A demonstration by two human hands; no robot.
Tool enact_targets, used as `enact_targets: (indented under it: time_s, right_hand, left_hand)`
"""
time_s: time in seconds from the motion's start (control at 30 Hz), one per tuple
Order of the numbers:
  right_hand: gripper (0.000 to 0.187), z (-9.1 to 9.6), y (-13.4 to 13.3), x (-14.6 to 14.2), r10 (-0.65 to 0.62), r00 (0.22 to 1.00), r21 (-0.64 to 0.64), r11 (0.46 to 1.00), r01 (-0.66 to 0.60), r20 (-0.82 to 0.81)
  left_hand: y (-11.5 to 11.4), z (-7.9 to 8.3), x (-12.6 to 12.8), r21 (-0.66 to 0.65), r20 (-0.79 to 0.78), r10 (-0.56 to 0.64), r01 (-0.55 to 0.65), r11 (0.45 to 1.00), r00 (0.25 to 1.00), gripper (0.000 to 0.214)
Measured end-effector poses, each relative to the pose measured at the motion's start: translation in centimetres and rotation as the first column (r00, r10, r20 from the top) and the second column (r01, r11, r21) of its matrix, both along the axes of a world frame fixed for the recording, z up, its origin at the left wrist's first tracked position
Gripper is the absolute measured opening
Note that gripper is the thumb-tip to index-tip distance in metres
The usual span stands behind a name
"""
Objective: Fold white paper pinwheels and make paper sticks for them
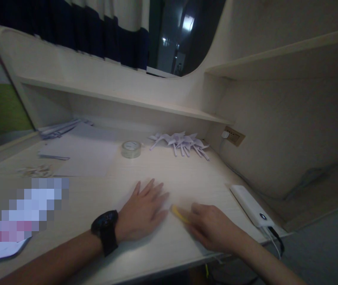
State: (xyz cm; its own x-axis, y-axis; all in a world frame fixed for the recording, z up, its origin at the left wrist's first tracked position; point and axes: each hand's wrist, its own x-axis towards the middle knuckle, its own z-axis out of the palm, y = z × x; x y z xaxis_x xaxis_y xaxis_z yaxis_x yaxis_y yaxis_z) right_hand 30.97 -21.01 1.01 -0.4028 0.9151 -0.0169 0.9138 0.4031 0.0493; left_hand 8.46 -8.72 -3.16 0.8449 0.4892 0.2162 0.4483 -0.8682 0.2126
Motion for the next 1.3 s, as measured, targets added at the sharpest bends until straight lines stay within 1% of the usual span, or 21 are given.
enact_targets:
  time_s: [0.07, 0.13, 0.23, 0.4, 0.5, 0.63, 0.77, 0.87, 0.93, 1.03, 1.1, 1.17, 1.23, 1.3]
  right_hand:
    - [0.037, 0.0, 0.0, -0.1, 0.004, 1.000, 0.003, 1.000, -0.004, 0.004]
    - [0.037, 0.0, 0.0, -0.1, 0.000, 1.000, 0.006, 1.000, 0.000, 0.007]
    - [0.038, 0.3, -0.3, -0.3, -0.010, 1.000, -0.005, 1.000, 0.010, -0.005]
    - [0.034, 0.8, -0.9, -1.1, -0.010, 0.998, -0.098, 0.995, 0.003, -0.067]
    - [0.033, 1.0, -1.1, -1.6, -0.017, 0.996, -0.130, 0.991, 0.005, -0.089]
    - [0.031, 1.1, -1.3, -2.0, -0.026, 0.995, -0.147, 0.989, 0.011, -0.097]
    - [0.029, 1.2, -1.5, -2.1, -0.031, 0.995, -0.147, 0.989, 0.017, -0.095]
    - [0.029, 1.0, -1.6, -2.1, -0.037, 0.995, -0.141, 0.990, 0.024, -0.093]
    - [0.030, 0.9, -1.5, -2.2, -0.039, 0.995, -0.134, 0.991, 0.027, -0.092]
    - [0.030, 0.8, -1.4, -2.4, -0.042, 0.995, -0.132, 0.991, 0.029, -0.095]
    - [0.029, 1.1, -1.6, -2.4, -0.054, 0.993, -0.143, 0.989, 0.039, -0.102]
    - [0.028, 1.7, -2.1, -2.1, -0.063, 0.990, -0.180, 0.983, 0.040, -0.125]
    - [0.028, 2.6, -2.8, -1.4, -0.065, 0.983, -0.233, 0.972, 0.025, -0.169]
    - [0.029, 3.5, -3.6, -0.3, -0.085, 0.971, -0.252, 0.967, 0.026, -0.224]
  left_hand:
    - [-0.9, -0.6, 0.4, 0.003, -0.012, -0.002, 0.002, 1.000, 1.000, 0.053]
    - [-1.3, -0.9, 0.3, 0.008, -0.022, -0.012, 0.012, 1.000, 1.000, 0.054]
    - [-1.0, -1.0, -0.3, 0.011, -0.034, -0.047, 0.047, 0.999, 0.998, 0.053]
    - [-0.5, -0.6, -1.3, -0.006, -0.034, -0.121, 0.121, 0.993, 0.992, 0.054]
    - [-0.5, -0.7, -1.6, -0.005, -0.024, -0.137, 0.137, 0.991, 0.990, 0.059]
    - [-0.2, -1.2, -1.7, -0.008, 0.002, -0.137, 0.137, 0.991, 0.991, 0.061]
    - [0.4, -1.8, -1.7, -0.018, 0.052, -0.089, 0.090, 0.996, 0.995, 0.060]
    - [0.3, -1.9, -1.5, -0.015, 0.046, -0.053, 0.054, 0.998, 0.998, 0.057]
    - [0.1, -2.1, -1.4, 0.019, 0.054, 0.019, -0.020, 1.000, 0.998, 0.057]
    - [-0.3, -2.4, -1.3, 0.075, 0.082, 0.185, -0.191, 0.979, 0.979, 0.061]
    - [-0.4, -2.4, -1.6, 0.072, 0.069, 0.245, -0.250, 0.965, 0.967, 0.065]
    - [-0.2, -2.0, -2.2, 0.036, 0.030, 0.222, -0.223, 0.974, 0.975, 0.068]
    - [0.3, -1.1, -3.0, -0.015, -0.013, 0.140, -0.140, 0.990, 0.990, 0.072]
    - [1.1, 0.0, -3.8, -0.063, -0.047, 0.069, -0.072, 0.995, 0.996, 0.080]
